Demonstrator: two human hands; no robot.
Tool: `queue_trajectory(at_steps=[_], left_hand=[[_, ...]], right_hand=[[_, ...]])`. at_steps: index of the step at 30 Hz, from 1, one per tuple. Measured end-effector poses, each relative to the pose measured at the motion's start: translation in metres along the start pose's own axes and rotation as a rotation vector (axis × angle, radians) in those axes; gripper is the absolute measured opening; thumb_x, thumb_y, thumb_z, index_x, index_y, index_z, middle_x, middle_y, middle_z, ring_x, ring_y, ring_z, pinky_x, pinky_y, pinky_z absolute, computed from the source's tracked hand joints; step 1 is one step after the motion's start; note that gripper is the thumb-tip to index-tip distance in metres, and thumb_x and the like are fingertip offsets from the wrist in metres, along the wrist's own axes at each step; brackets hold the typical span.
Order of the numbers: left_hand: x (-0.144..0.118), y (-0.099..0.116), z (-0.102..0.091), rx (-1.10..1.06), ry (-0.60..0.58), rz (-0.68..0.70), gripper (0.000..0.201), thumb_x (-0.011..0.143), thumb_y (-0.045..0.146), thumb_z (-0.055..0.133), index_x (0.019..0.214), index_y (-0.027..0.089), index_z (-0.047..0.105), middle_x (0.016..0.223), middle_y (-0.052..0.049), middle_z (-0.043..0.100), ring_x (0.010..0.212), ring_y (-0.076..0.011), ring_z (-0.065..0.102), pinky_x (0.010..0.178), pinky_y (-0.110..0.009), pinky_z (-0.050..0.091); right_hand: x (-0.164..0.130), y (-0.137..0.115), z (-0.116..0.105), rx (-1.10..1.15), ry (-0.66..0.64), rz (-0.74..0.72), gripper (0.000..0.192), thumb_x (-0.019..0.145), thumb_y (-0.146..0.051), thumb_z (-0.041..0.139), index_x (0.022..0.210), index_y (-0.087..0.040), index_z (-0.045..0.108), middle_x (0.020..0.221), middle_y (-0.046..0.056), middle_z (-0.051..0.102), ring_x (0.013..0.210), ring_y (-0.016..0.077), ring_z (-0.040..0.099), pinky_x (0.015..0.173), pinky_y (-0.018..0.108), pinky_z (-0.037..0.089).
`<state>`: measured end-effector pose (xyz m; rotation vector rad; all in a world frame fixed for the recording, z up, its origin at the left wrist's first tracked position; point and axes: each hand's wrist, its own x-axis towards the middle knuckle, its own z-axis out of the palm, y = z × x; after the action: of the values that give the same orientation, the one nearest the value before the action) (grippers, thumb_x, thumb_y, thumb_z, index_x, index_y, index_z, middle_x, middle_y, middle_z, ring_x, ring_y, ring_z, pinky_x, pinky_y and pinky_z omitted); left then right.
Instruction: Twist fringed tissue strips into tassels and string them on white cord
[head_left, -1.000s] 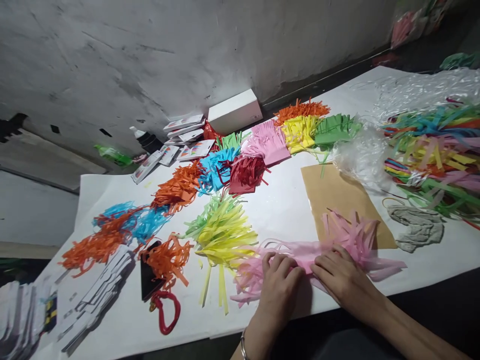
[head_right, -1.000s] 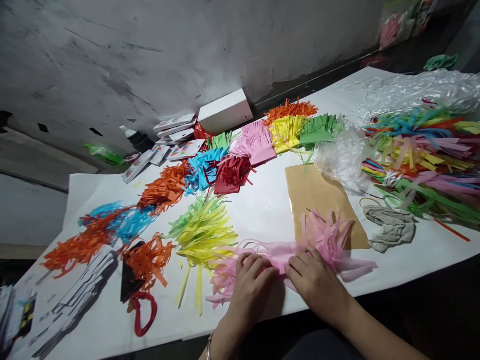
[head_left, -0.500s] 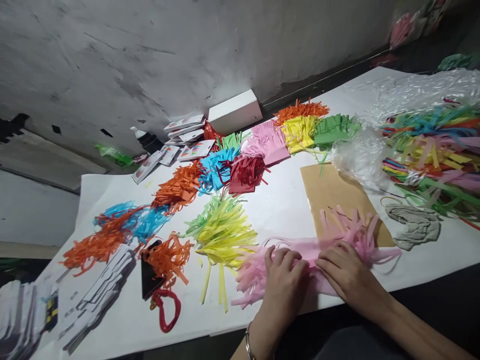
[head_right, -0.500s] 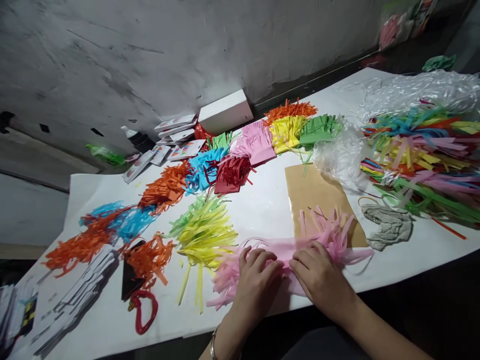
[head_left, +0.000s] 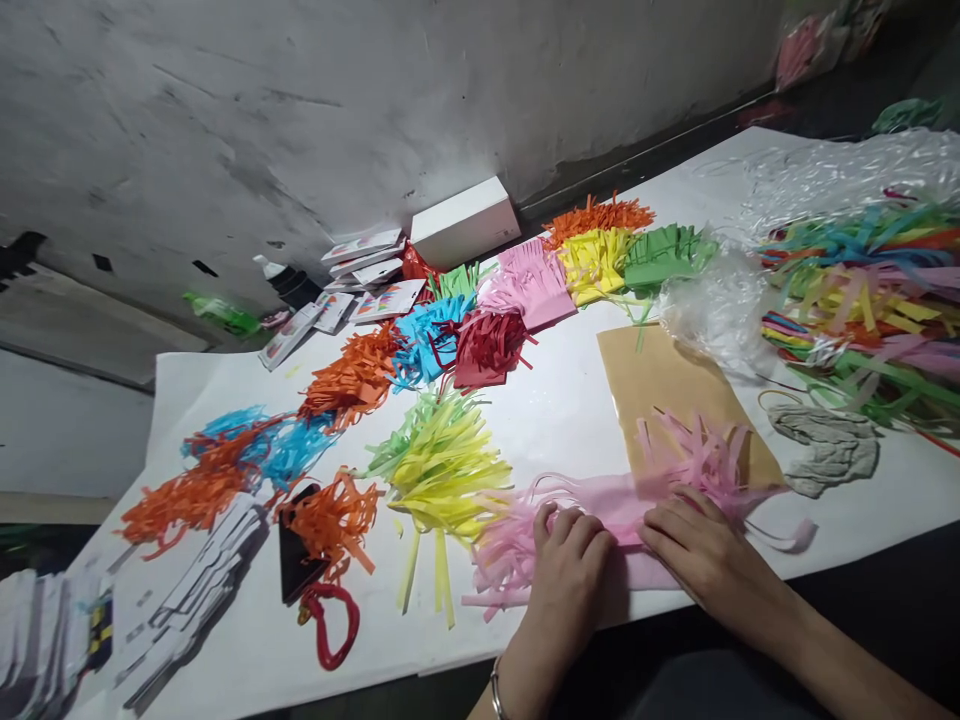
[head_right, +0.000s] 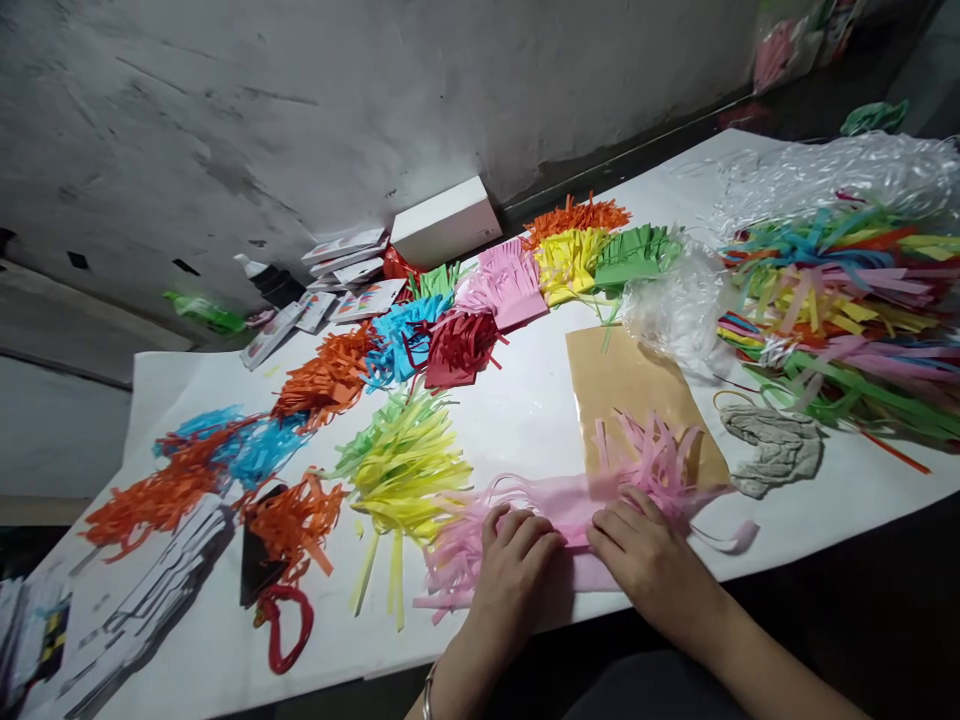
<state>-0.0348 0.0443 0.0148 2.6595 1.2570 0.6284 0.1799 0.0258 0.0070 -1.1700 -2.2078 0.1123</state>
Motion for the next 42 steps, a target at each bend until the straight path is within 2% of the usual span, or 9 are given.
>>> queue_trajectory(at_steps=[6, 10, 16, 19, 22, 27, 32, 36, 42], left_hand=[[0.002, 0.005, -0.004, -0.072, -0.029, -0.166, 0.012, 0.090, 0.010, 0.066, 0.092, 0.022, 0.064, 0.098, -0.001, 0.069, 0.094, -0.0215, 0.058, 0.095, -0.044, 0.035], [0.012, 0.013, -0.010, -0.036, -0.092, -0.315, 0.011, 0.092, 0.011, 0.059, 0.085, 0.019, 0.062, 0.096, -0.005, 0.066, 0.095, -0.0245, 0.058, 0.092, -0.047, 0.038], [0.024, 0.016, -0.010, 0.053, -0.175, -0.394, 0.007, 0.088, 0.015, 0.065, 0.082, 0.018, 0.064, 0.097, -0.006, 0.066, 0.095, -0.0262, 0.059, 0.090, -0.049, 0.041], [0.024, 0.013, -0.008, 0.071, -0.189, -0.384, 0.006, 0.086, 0.016, 0.069, 0.082, 0.019, 0.065, 0.096, -0.005, 0.067, 0.094, -0.0261, 0.061, 0.088, -0.048, 0.042], [0.021, 0.010, -0.007, 0.051, -0.158, -0.357, 0.005, 0.086, 0.017, 0.069, 0.084, 0.019, 0.065, 0.095, -0.005, 0.067, 0.093, -0.0258, 0.061, 0.088, -0.047, 0.042], [0.014, 0.005, -0.004, -0.037, 0.042, -0.153, 0.020, 0.085, 0.014, 0.073, 0.101, 0.025, 0.067, 0.112, -0.004, 0.068, 0.103, -0.0247, 0.058, 0.102, -0.049, 0.035], [0.010, 0.002, 0.003, -0.058, 0.165, -0.027, 0.017, 0.087, 0.007, 0.070, 0.090, 0.024, 0.067, 0.098, 0.000, 0.071, 0.097, -0.0211, 0.057, 0.106, -0.047, 0.032], [0.008, -0.001, 0.006, -0.076, 0.129, -0.018, 0.014, 0.088, 0.009, 0.071, 0.087, 0.023, 0.066, 0.091, 0.001, 0.072, 0.091, -0.0190, 0.058, 0.101, -0.043, 0.033], [0.007, -0.003, 0.001, -0.082, 0.080, -0.033, 0.013, 0.087, 0.014, 0.075, 0.085, 0.025, 0.069, 0.084, 0.003, 0.073, 0.089, -0.0195, 0.059, 0.095, -0.042, 0.032]], right_hand=[[-0.005, 0.002, -0.002, -0.011, 0.085, 0.178, 0.029, 0.106, -0.018, 0.041, 0.091, -0.021, 0.066, 0.101, 0.003, 0.071, 0.107, 0.0227, 0.062, 0.112, 0.049, 0.031], [0.003, 0.000, 0.000, -0.106, 0.068, 0.291, 0.033, 0.104, -0.021, 0.041, 0.080, -0.019, 0.063, 0.101, 0.008, 0.070, 0.100, 0.0266, 0.063, 0.105, 0.053, 0.035], [0.009, -0.004, 0.003, -0.182, 0.089, 0.332, 0.023, 0.100, -0.017, 0.046, 0.089, -0.015, 0.066, 0.101, 0.014, 0.068, 0.098, 0.0306, 0.059, 0.104, 0.059, 0.032], [0.007, -0.007, 0.008, -0.137, 0.063, 0.198, 0.023, 0.099, -0.010, 0.046, 0.097, -0.020, 0.067, 0.104, 0.008, 0.068, 0.104, 0.0260, 0.058, 0.111, 0.055, 0.026], [0.005, -0.007, 0.015, -0.078, -0.010, 0.071, 0.024, 0.098, -0.007, 0.046, 0.091, -0.020, 0.065, 0.090, 0.004, 0.067, 0.098, 0.0227, 0.058, 0.109, 0.049, 0.027], [0.005, -0.004, 0.015, -0.025, -0.014, 0.057, 0.025, 0.102, -0.010, 0.043, 0.089, -0.019, 0.063, 0.083, 0.002, 0.063, 0.087, 0.0197, 0.057, 0.098, 0.045, 0.032], [0.008, -0.007, 0.014, -0.011, 0.002, 0.036, 0.025, 0.105, -0.014, 0.040, 0.101, -0.020, 0.064, 0.089, 0.004, 0.065, 0.088, 0.0209, 0.055, 0.098, 0.046, 0.031], [0.004, -0.005, 0.016, -0.034, -0.025, -0.002, 0.031, 0.102, -0.009, 0.036, 0.094, -0.019, 0.064, 0.084, 0.003, 0.063, 0.083, 0.0196, 0.054, 0.101, 0.045, 0.030], [-0.006, 0.006, 0.006, -0.092, -0.030, 0.035, 0.030, 0.099, -0.006, 0.037, 0.093, -0.018, 0.063, 0.089, 0.005, 0.064, 0.094, 0.0229, 0.056, 0.108, 0.047, 0.028]])
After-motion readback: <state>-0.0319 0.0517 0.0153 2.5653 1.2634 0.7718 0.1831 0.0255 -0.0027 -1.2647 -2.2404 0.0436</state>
